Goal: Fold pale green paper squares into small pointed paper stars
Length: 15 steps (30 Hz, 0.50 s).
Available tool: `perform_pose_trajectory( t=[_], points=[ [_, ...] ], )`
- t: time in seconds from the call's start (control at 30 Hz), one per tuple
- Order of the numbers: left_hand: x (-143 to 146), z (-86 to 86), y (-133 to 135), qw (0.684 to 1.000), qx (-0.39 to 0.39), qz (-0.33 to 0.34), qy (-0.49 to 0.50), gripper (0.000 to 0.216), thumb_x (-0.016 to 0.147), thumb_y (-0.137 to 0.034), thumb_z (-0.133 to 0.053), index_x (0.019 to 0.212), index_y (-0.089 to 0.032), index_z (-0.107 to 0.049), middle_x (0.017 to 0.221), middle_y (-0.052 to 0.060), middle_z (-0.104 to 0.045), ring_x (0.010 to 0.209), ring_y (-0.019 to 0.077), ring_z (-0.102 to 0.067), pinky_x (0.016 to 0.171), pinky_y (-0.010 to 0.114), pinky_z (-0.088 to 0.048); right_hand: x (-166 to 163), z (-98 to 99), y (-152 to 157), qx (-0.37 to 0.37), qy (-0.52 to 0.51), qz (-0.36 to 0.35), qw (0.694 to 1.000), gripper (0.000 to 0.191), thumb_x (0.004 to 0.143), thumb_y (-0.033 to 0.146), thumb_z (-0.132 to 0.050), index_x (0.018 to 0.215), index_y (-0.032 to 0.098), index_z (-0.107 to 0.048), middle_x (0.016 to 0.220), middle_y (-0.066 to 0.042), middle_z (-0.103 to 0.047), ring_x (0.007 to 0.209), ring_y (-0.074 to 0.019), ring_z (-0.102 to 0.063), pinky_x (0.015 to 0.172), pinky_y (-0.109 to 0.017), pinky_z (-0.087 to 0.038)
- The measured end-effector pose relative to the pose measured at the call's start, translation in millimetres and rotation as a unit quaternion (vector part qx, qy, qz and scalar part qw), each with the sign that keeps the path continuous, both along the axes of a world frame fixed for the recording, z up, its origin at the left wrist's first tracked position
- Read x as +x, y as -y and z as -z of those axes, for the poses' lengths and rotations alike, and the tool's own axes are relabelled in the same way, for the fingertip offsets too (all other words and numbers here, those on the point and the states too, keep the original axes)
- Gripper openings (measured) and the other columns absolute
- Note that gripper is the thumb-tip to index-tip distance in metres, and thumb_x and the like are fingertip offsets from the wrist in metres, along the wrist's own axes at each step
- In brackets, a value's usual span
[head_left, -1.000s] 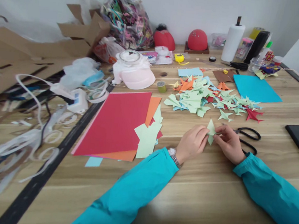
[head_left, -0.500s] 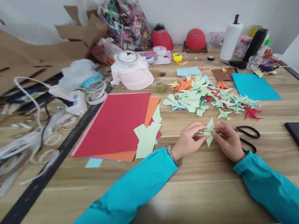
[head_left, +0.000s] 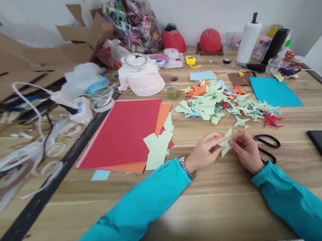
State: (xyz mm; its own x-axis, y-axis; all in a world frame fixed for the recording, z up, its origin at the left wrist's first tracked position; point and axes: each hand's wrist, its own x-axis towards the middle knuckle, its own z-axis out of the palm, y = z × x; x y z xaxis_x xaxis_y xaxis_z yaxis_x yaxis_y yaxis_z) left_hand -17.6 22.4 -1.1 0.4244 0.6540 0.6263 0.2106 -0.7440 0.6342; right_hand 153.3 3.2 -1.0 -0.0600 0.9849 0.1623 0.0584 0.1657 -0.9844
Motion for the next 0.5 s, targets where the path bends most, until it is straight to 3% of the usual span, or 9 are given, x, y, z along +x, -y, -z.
perform_pose_trajectory(
  t=[0.17, 0.5],
  points=[
    [-0.7, -2.0, 0.4, 1.0, 0.013, 0.01, -0.009, 0.035, 0.076, -0.007, -0.048, 0.109, -0.018, -0.057, 0.104, 0.01, -0.057, 0.096, 0.0168, -0.056, 0.08, 0.032, -0.05, -0.3, -3.5, 0.3, 0.0, 0.004, 0.004, 1.0, 0.021, 0.075, 0.038, -0.063, 0.079, 0.023, -0.048, 0.064, 0.002, -0.055, 0.053, -0.0126, -0.054, 0.046, -0.027, -0.047],
    [1.5, 3.2, -1.5, 0.999, 0.035, 0.009, -0.008, 0.021, 0.08, -0.011, -0.049, 0.096, -0.015, -0.063, 0.1, 0.011, -0.058, 0.095, 0.0159, -0.056, 0.079, 0.03, -0.05, 0.8, -2.4, 0.5, 0.003, 0.006, -0.002, 1.0, 0.015, 0.076, 0.032, -0.063, 0.08, 0.021, -0.055, 0.068, 0.002, -0.056, 0.057, -0.0113, -0.053, 0.049, -0.024, -0.044]
  ],
)
